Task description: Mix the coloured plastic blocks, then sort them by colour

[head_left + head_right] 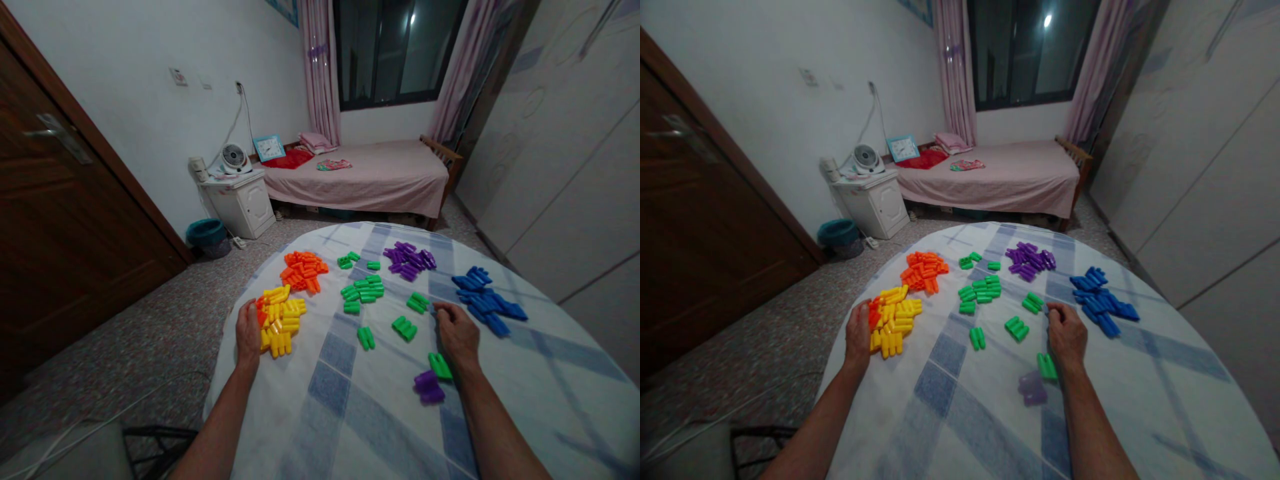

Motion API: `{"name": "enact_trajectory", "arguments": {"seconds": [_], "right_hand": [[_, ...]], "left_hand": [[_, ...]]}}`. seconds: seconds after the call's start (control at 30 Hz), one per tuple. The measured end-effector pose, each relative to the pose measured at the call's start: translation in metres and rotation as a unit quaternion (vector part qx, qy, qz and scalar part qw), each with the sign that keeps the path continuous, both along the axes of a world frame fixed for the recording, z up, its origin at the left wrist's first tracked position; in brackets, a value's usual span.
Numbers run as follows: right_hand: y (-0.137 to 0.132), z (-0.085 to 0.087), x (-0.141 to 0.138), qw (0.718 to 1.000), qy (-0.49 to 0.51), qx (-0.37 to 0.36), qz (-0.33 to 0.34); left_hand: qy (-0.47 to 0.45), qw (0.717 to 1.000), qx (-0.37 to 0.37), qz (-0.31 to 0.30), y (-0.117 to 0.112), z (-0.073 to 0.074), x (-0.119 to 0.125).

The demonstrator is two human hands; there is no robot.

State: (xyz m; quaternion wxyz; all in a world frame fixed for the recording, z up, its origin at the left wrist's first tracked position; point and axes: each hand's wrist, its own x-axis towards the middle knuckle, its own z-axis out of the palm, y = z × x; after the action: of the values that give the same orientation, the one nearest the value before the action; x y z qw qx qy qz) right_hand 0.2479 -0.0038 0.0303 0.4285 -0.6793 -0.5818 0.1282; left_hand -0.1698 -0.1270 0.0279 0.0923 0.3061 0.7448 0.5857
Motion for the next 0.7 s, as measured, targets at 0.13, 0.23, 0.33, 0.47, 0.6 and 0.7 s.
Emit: {"name": "enact_trajectory", "arguments": {"seconds": [0.13, 0.23, 0.33, 0.47, 0.6, 0.7], "right_hand": [[0.000, -0.001, 0.000, 1.000, 0.000, 0.002, 0.000], [0.000, -0.001, 0.000, 1.000, 0.001, 0.002, -0.001], [0.000, 0.000, 0.000, 1.000, 0.000, -0.006, -0.004], [0.001, -0.001, 0.001, 1.000, -0.003, -0.013, -0.004], [0.002, -0.003, 0.002, 1.000, -0.008, 0.000, 0.001], [0.001, -0.004, 0.001, 1.000, -0.006, 0.014, 0.007]], "left_hand": [[-0.017, 1.000, 0.005, 0.005, 0.000, -0.007, -0.013], [0.014, 1.000, -0.016, -0.013, -0.003, -0.007, -0.015], [0.126, 0.991, -0.048, -0.012, -0.009, 0.001, -0.010], [0.253, 0.963, -0.076, -0.045, -0.014, 0.012, -0.004], [0.225, 0.971, -0.070, -0.051, -0.009, 0.013, -0.008], [0.149, 0.987, -0.062, -0.020, -0.004, 0.013, -0.014]]}}
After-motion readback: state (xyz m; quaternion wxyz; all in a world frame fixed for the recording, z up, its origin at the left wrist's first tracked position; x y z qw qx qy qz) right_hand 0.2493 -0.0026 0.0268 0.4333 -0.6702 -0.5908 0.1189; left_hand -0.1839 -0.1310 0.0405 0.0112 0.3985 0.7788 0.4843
